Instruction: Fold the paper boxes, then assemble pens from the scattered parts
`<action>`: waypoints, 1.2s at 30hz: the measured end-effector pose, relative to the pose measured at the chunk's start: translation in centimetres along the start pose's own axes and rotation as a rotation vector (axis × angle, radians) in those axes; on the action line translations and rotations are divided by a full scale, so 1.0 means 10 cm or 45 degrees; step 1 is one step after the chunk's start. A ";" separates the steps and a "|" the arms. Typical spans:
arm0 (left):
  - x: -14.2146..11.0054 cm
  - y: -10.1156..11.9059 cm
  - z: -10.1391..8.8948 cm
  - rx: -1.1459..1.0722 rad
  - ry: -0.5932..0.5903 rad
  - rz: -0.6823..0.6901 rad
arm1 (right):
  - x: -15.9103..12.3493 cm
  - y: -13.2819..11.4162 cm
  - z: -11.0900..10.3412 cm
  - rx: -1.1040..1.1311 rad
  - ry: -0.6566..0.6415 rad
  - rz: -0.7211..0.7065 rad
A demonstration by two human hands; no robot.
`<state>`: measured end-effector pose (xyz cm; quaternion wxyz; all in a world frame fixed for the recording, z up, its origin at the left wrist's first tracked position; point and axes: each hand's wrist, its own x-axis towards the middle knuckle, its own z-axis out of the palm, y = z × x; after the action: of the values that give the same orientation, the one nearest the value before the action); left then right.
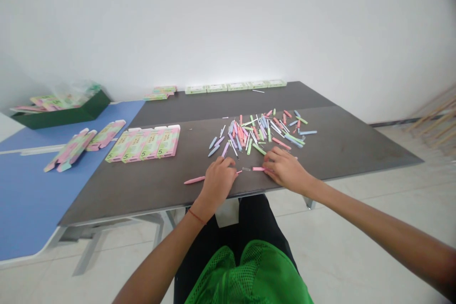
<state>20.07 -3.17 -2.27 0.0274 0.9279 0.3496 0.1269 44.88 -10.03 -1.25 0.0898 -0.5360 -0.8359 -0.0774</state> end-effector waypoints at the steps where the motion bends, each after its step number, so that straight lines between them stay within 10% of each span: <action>1: -0.01 -0.01 0.00 -0.012 0.008 -0.003 | 0.00 -0.02 0.00 -0.034 -0.025 0.014; 18: -0.28 -0.03 -0.34 -0.203 0.265 -0.056 | 0.45 -0.30 0.27 0.250 0.219 -0.022; 26: -0.50 0.03 -0.54 -0.489 0.604 0.088 | 0.34 -0.53 -0.06 1.277 0.380 0.155; 36: -0.55 0.06 -0.59 -0.476 0.567 0.084 | 0.36 -0.65 -0.20 1.321 0.336 0.138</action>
<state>14.95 -7.41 2.28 0.1162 0.8669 0.2873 0.3904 37.65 -9.95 1.37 0.4512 -0.4494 -0.7169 0.2838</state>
